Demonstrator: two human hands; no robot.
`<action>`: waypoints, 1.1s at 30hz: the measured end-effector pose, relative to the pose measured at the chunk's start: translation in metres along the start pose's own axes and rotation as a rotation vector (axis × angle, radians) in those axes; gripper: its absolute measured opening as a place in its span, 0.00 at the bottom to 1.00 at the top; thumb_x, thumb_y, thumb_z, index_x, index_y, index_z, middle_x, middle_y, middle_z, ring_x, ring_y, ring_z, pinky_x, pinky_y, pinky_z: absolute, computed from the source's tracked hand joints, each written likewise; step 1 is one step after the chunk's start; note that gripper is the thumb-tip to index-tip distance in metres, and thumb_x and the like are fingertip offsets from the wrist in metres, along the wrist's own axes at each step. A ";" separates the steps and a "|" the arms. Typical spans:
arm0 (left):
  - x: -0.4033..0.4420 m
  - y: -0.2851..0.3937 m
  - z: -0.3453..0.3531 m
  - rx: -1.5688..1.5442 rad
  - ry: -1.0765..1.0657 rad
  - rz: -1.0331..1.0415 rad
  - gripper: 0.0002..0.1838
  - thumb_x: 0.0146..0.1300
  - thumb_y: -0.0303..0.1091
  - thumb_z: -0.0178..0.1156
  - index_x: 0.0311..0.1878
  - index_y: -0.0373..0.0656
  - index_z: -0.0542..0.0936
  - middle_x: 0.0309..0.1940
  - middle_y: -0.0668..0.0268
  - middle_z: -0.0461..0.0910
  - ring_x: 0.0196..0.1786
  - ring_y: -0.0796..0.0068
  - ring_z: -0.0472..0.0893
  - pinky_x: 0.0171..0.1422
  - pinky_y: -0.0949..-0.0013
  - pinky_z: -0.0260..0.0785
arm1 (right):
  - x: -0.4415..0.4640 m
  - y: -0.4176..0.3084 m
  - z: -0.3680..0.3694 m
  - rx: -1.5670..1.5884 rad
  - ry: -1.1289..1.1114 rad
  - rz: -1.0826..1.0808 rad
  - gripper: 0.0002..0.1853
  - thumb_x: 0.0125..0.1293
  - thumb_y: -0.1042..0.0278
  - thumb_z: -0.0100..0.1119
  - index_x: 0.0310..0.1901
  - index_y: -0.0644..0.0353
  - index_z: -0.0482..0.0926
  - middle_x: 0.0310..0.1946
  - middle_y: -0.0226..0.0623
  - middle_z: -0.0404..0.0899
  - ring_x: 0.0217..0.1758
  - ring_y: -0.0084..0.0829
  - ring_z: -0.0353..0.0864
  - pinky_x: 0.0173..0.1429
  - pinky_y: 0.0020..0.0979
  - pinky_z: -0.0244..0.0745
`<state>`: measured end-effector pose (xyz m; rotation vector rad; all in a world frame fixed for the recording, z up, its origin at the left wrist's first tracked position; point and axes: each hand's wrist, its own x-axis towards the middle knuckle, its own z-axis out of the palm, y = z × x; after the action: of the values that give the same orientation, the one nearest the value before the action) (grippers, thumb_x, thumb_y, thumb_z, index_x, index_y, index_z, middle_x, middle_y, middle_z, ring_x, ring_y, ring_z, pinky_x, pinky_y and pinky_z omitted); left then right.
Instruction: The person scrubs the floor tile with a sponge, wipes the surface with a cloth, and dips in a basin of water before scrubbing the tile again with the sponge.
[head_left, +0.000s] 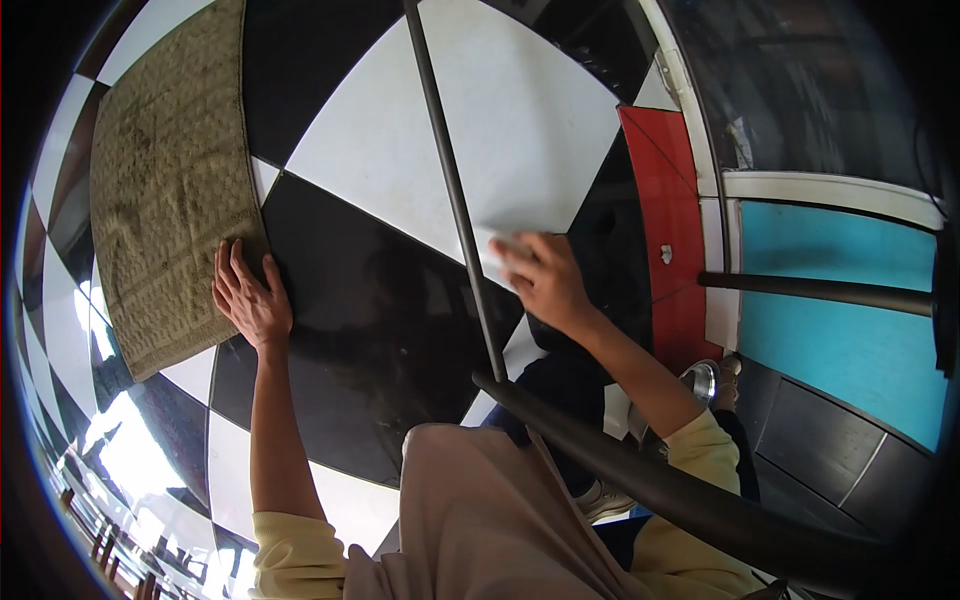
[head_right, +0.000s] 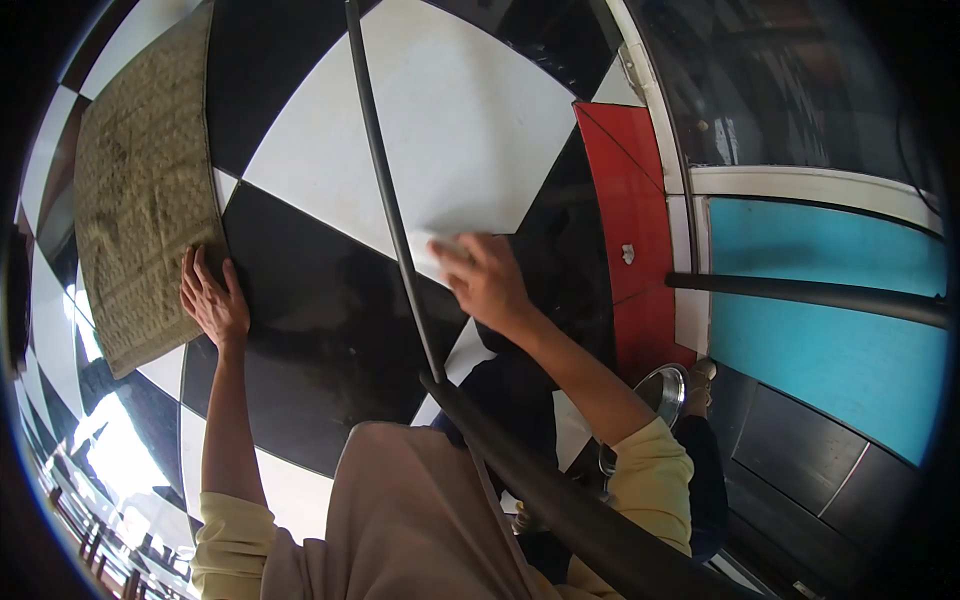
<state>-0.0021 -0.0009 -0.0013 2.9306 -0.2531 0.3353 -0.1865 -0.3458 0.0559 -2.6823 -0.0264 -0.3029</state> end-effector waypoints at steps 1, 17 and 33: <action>0.000 0.001 -0.001 -0.007 -0.004 0.002 0.27 0.71 0.50 0.50 0.69 0.49 0.66 0.72 0.62 0.63 0.75 0.61 0.60 0.78 0.53 0.45 | 0.001 0.004 -0.002 -0.016 0.014 0.064 0.26 0.53 0.71 0.71 0.56 0.45 0.82 0.42 0.37 0.78 0.45 0.40 0.76 0.53 0.39 0.71; 0.001 0.002 -0.001 0.021 -0.007 -0.028 0.27 0.71 0.49 0.50 0.69 0.50 0.66 0.71 0.64 0.64 0.75 0.62 0.61 0.78 0.54 0.45 | 0.056 0.055 0.013 -0.019 0.156 0.215 0.24 0.56 0.70 0.70 0.57 0.48 0.82 0.40 0.39 0.78 0.46 0.41 0.78 0.52 0.38 0.72; 0.002 0.003 -0.002 0.023 -0.014 -0.035 0.27 0.70 0.48 0.51 0.69 0.50 0.66 0.71 0.65 0.64 0.75 0.63 0.60 0.79 0.54 0.45 | 0.090 0.086 -0.001 -0.088 0.186 0.267 0.20 0.57 0.71 0.69 0.53 0.54 0.82 0.39 0.41 0.78 0.43 0.41 0.77 0.50 0.38 0.73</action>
<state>-0.0009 -0.0038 0.0016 2.9569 -0.2006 0.3140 -0.0936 -0.4270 0.0401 -2.6892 0.4064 -0.4744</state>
